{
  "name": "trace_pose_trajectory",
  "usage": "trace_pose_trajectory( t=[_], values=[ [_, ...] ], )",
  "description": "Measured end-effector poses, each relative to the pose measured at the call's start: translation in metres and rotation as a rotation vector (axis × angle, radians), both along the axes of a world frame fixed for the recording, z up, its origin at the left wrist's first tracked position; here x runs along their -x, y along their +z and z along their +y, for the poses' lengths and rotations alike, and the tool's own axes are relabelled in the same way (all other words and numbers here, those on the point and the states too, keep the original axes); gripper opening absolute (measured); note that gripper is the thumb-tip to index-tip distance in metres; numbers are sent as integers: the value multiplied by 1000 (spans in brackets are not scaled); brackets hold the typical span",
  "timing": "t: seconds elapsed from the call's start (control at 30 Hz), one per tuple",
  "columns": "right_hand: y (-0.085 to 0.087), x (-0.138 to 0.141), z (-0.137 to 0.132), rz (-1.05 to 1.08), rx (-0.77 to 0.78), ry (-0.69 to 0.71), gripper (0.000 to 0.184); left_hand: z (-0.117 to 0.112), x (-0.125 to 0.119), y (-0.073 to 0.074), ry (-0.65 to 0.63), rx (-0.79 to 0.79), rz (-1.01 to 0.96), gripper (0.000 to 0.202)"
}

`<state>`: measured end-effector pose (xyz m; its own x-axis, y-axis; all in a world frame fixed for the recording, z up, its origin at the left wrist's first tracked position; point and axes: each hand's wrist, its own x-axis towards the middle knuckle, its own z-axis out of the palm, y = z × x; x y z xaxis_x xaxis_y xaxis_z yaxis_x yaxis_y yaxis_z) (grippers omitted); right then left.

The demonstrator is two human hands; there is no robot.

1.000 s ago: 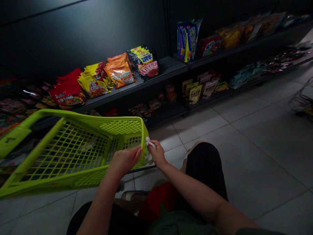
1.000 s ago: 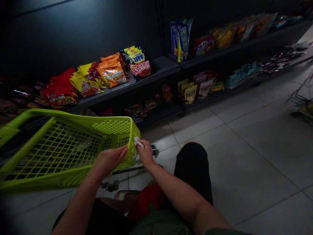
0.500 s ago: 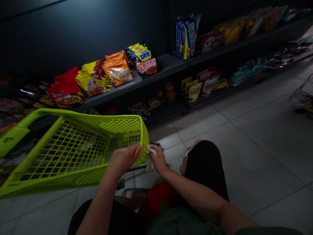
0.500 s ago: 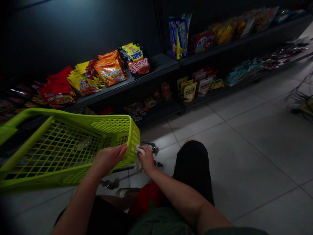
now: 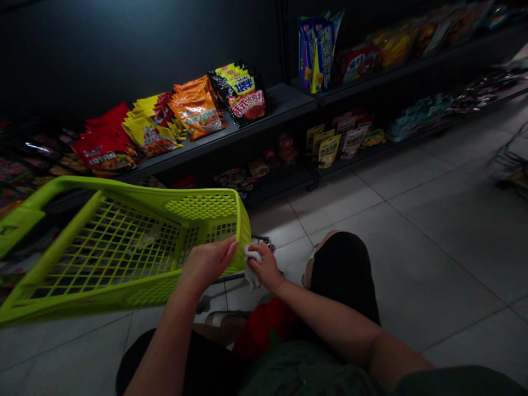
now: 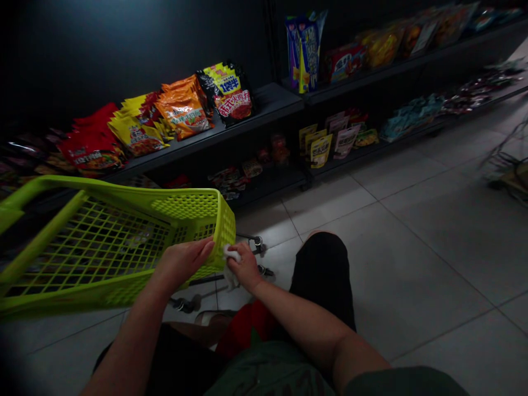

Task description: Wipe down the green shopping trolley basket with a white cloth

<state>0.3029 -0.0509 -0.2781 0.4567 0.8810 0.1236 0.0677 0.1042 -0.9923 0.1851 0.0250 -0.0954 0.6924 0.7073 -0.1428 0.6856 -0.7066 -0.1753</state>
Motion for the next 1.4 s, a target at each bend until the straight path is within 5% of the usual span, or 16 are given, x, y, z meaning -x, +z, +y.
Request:
trace_pose_trajectory(
  t=[0.13, 0.33, 0.5, 0.8, 1.0, 1.1, 1.23, 1.4],
  values=[
    [-5, 1, -1, 42, 177, 12, 24, 0, -1, 1, 9, 10, 4, 47],
    [-1, 11, -10, -12, -33, 16, 25, -1, -3, 3, 14, 36, -28, 46],
    [-15, 12, -10, 124, 189, -46, 22, -1, -2, 3, 4, 47, -45, 47],
    [42, -22, 58, 268, 24, -222, 31, -4, 2, 1, -64, 38, -31, 46],
    [49, -12, 26, 271, 80, -142, 23, -13, 10, 3, -80, 109, -40, 45],
    [52, -26, 40, 249, 78, -142, 20, -16, 13, 2, -92, 124, -58, 45],
    [60, -48, 58, 76, 56, -204, 17, -20, 14, 1, -99, 100, -64, 45],
    [62, -55, 31, -144, 49, -49, 16, -22, 14, 2, -113, 106, -71, 43]
  ],
)
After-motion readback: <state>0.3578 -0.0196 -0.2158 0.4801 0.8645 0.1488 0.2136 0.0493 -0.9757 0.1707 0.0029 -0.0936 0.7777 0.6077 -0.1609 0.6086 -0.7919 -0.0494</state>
